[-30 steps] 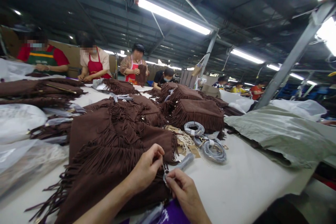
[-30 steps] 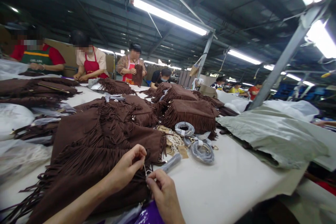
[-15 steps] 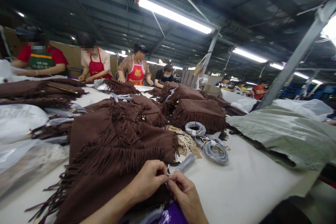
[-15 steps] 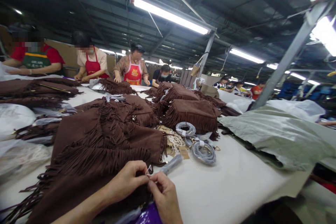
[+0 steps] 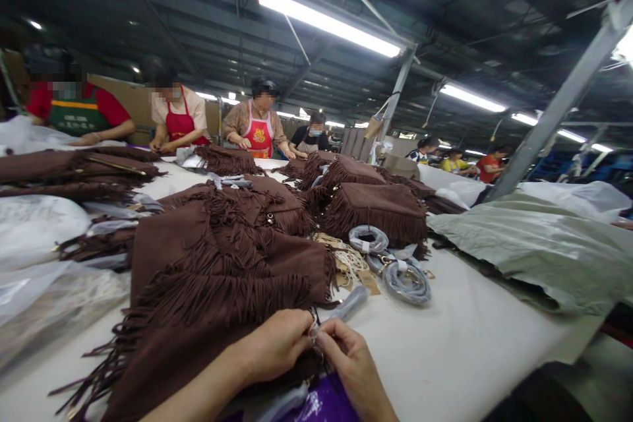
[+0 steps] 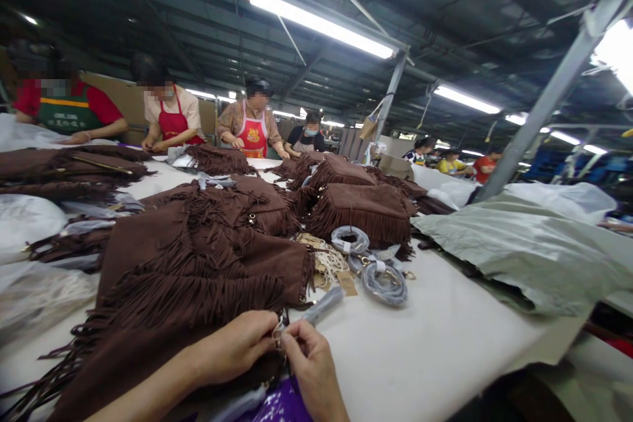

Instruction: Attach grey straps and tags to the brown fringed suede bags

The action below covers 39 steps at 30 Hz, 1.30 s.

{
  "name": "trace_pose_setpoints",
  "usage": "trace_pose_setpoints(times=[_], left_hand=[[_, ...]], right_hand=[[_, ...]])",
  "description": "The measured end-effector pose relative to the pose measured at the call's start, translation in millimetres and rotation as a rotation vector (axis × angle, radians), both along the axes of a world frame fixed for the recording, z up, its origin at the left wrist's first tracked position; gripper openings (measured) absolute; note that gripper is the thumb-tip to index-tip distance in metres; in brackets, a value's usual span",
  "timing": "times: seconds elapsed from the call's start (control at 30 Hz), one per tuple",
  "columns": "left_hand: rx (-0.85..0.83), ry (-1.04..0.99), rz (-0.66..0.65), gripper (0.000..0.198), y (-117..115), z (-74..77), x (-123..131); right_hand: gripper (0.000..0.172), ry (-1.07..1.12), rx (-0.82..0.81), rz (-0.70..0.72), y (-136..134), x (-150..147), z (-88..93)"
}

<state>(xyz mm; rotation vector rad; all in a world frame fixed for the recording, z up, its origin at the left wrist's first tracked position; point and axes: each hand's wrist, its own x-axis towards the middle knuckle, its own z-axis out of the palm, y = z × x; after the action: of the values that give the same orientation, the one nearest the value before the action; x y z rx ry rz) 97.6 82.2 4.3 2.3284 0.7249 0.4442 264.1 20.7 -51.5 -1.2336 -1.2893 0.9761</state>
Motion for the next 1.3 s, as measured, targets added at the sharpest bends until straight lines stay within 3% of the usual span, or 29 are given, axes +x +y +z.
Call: trace_pose_setpoints(times=[0.07,0.13,0.27,0.33,0.5,0.8,0.87,1.0,1.13,1.3], left_hand=[[0.069,-0.013,-0.002,0.014,-0.9,0.0,1.3],[-0.010,-0.134,0.012,0.013,-0.6,-1.3,3.7],[-0.673,-0.471,0.035,0.009,1.9,-7.8,8.4],[-0.853,-0.539,0.044,0.012,2.7,-12.7,10.0],[-0.944,-0.618,0.052,0.012,2.5,-21.8,11.6],[-1.124,-0.716,0.068,0.016,3.6,-15.9,11.0],[-1.156,-0.723,0.065,0.017,3.4,-15.1,10.2],[-1.213,-0.737,0.047,0.018,3.1,-16.7,8.3],[-1.251,-0.757,0.017,0.019,2.3,-16.7,7.1],[-1.100,-0.683,-0.098,0.012,-4.6,-6.5,6.0]], right_hand=[[0.040,0.006,-0.008,0.001,1.8,0.5,-4.4],[0.040,0.008,-0.020,0.005,2.6,1.1,-5.8],[0.022,-0.172,0.014,0.011,-3.9,7.5,4.2],[0.005,-0.369,0.075,0.020,-11.7,15.4,11.0],[0.017,-0.676,0.119,0.059,-31.9,37.0,14.9],[0.039,-0.953,0.312,0.065,-44.6,48.6,-9.4],[0.037,-0.941,0.344,0.059,-48.0,50.7,-11.1],[0.008,-0.790,0.233,0.006,-53.2,50.5,-2.0],[0.024,-0.589,0.268,-0.072,-52.2,41.2,10.0],[0.023,-0.525,0.304,-0.205,-42.0,25.5,20.2]])
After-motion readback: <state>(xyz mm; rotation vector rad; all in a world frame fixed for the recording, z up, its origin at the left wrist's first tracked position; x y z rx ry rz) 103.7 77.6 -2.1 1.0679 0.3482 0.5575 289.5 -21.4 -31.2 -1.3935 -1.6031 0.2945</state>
